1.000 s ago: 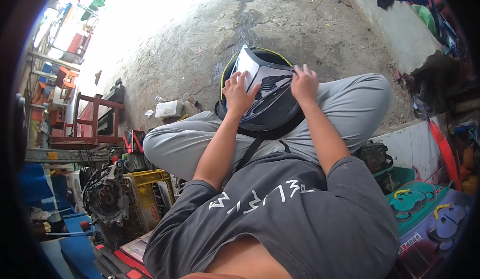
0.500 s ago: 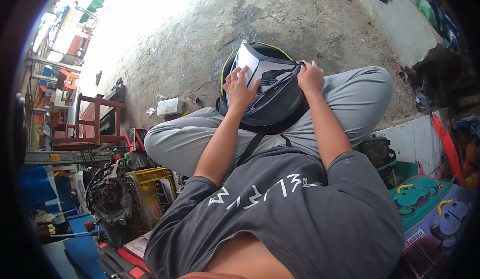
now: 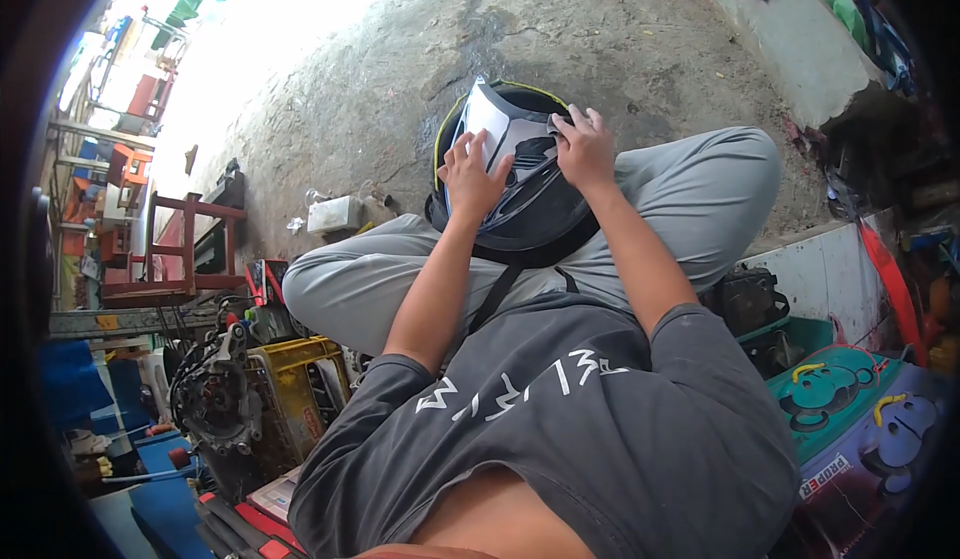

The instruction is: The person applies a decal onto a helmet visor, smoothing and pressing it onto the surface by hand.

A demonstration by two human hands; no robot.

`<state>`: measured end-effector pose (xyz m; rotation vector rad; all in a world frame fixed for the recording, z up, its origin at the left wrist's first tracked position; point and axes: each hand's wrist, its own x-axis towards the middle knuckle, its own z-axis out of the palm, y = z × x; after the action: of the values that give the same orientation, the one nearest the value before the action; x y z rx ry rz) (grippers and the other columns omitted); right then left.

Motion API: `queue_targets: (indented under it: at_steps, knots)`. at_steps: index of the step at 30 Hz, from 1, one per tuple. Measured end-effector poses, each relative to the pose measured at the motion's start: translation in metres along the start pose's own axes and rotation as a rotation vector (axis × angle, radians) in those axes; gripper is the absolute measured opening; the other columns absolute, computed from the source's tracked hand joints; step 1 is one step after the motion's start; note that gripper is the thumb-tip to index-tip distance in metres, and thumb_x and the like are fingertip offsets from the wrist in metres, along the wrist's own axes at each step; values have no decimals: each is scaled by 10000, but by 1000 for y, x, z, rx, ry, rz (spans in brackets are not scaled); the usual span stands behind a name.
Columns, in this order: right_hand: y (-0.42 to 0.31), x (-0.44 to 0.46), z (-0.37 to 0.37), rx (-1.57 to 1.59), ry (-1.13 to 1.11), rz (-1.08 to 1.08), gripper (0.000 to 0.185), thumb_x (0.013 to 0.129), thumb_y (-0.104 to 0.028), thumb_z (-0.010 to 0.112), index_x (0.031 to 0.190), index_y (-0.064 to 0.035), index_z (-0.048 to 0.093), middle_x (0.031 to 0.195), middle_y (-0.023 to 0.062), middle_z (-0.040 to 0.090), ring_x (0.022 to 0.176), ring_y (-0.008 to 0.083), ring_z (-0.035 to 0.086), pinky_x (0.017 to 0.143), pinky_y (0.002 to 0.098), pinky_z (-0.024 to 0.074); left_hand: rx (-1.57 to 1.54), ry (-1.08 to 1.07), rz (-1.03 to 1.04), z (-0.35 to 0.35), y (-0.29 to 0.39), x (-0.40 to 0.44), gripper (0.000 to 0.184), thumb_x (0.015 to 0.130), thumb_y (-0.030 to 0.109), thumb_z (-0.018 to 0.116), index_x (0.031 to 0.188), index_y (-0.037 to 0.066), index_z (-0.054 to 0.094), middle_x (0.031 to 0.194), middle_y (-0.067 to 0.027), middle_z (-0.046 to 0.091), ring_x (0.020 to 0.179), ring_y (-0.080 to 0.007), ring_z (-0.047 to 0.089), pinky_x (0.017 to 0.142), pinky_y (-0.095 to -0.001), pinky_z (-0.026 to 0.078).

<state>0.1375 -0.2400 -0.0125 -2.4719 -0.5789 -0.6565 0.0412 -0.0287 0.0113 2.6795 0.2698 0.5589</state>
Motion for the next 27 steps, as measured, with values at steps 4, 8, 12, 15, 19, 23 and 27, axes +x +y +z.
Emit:
queue_targets:
  at_steps: [4,8,12,15,19,23,27]
  knots:
    - [11,5,0,-84,-28,219,348,952,-238,715,1289,-201,794,1437,168,684,1315,442,596,1097,524,507,6,-11,-6,-4,-2,4,725,902,537,777,1482,135,612,1527,-153,537,1406,-359,483,1090,-519,357]
    - [-3,1,3,71,-60,0,378,961,-255,702,1329,-213,775,1450,177,676,1369,445,567,1120,530,486,-13,-52,-27,-7,4,3,727,919,548,761,1500,140,605,1544,-155,532,1430,-368,475,1120,-523,348]
    - [-3,4,1,-76,-57,121,393,994,-326,673,1365,-229,757,1495,193,640,1452,490,479,1179,600,405,-17,-55,-39,-11,3,4,735,909,550,769,1495,136,609,1550,-159,532,1438,-367,472,1121,-530,347]
    - [-12,5,6,-4,-119,37,482,1001,-451,666,1447,-270,699,1542,195,601,1489,496,437,1191,629,360,-20,-52,-35,-10,3,5,740,904,551,774,1495,136,610,1547,-156,532,1433,-363,475,1120,-529,348]
    - [-29,5,-3,-63,-146,27,550,993,-548,658,1478,-290,669,1579,185,568,1511,481,418,1186,668,329,-8,-44,-32,-5,3,3,738,905,555,772,1492,138,612,1534,-147,536,1422,-360,479,1114,-523,355]
    - [-22,8,6,-15,-155,40,564,999,-604,629,1471,-297,670,1617,163,533,1556,450,368,1179,714,301,4,-48,-38,-9,2,3,735,911,556,767,1494,137,610,1533,-146,537,1419,-360,481,1108,-523,360]
    - [-29,6,2,-53,-206,32,604,1020,-651,568,1509,-303,634,1654,182,483,1573,451,333,1196,731,257,5,4,-4,-1,0,3,730,885,557,785,1455,128,630,1510,-142,547,1379,-356,498,1059,-521,378]
